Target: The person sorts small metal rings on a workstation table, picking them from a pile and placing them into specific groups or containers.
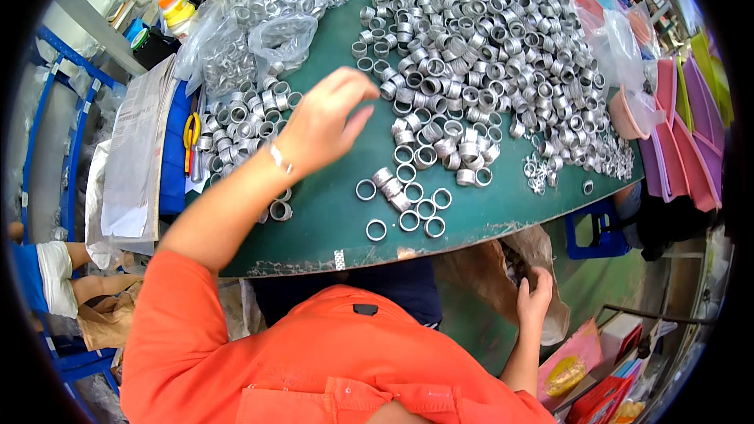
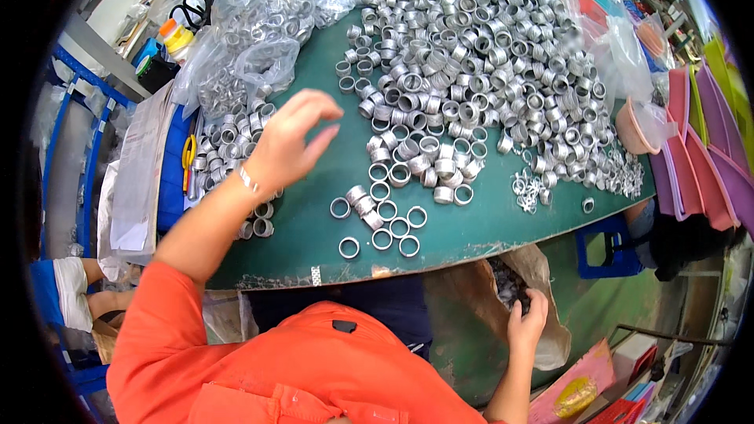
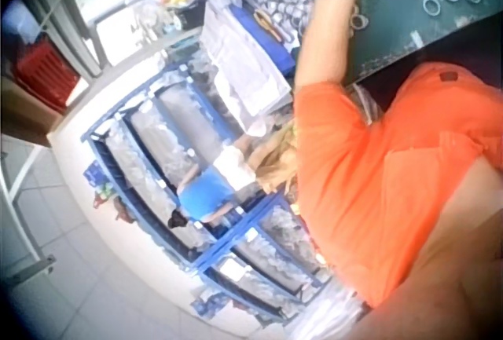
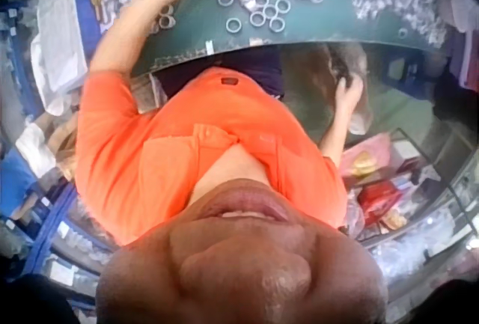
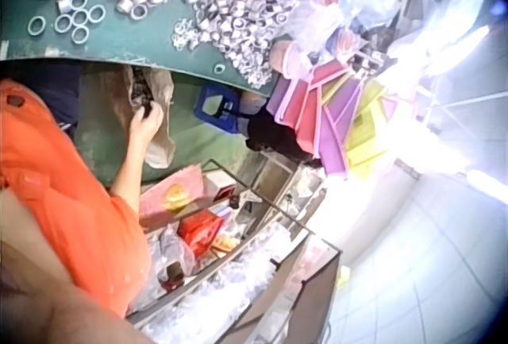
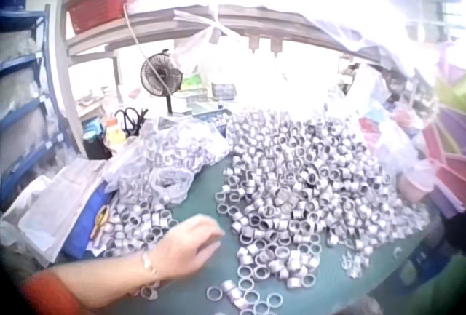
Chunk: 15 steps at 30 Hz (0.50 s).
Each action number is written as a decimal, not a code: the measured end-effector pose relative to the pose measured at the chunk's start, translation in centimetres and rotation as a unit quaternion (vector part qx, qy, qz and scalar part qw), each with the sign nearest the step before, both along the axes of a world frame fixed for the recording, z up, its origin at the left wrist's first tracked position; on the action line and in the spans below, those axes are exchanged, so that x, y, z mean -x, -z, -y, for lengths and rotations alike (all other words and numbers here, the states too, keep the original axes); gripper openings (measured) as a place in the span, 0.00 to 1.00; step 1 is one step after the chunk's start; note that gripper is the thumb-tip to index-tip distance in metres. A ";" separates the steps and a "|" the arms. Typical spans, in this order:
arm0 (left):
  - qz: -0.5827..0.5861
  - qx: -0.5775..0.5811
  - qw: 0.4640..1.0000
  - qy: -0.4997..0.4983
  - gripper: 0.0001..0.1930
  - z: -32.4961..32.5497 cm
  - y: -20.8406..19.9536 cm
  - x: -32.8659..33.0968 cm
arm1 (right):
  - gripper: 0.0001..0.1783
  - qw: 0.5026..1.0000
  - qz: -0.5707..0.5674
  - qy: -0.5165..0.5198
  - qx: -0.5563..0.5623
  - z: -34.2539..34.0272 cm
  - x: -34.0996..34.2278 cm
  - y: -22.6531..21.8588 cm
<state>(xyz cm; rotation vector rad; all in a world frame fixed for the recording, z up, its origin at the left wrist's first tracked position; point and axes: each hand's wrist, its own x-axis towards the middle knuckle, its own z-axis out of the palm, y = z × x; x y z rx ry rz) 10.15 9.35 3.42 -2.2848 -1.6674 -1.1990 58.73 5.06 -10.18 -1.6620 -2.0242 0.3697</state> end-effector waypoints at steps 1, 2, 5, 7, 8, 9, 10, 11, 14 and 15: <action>-0.027 -0.041 0.999 0.011 0.11 -2.6 0.2 0.9 | 0.16 1.000 0.001 0.014 -0.002 -0.2 0.5 -0.7; -0.029 -0.034 0.999 -0.007 0.09 -5.2 0.4 1.7 | 0.14 1.000 -0.018 0.007 -0.021 -0.6 1.3 -1.6; -0.011 0.023 0.997 -0.078 0.08 -13.8 1.9 3.4 | 0.12 0.996 -0.070 0.030 -0.054 -1.8 3.8 -3.6; 0.110 0.099 0.979 -0.141 0.12 -18.4 2.8 3.7 | 0.10 0.993 -0.070 -0.003 -0.090 -2.3 5.5 -5.4; 0.114 0.111 0.969 -0.190 0.14 -20.1 3.3 3.8 | 0.10 0.993 -0.059 -0.022 -0.099 -2.5 5.8 -5.8; 0.117 0.123 0.956 -0.238 0.16 -21.5 3.9 4.1 | 0.10 0.992 -0.048 -0.040 -0.108 -2.7 6.2 -6.0; 0.118 0.144 0.948 -0.257 0.18 -22.5 4.6 3.7 | 0.09 0.992 -0.044 -0.044 -0.110 -2.7 6.2 -6.0; 0.101 0.138 0.951 -0.258 0.17 -23.1 5.3 3.8 | 0.09 0.992 -0.044 -0.045 -0.111 -2.8 6.4 -6.1; 0.068 0.125 0.957 -0.254 0.13 -23.6 6.4 3.6 | 0.08 0.991 -0.039 -0.046 -0.116 -3.1 6.7 -6.6; 0.087 0.108 0.959 -0.248 0.13 -23.3 6.5 3.7 | 0.08 0.990 -0.054 -0.048 -0.118 -3.3 6.8 -6.8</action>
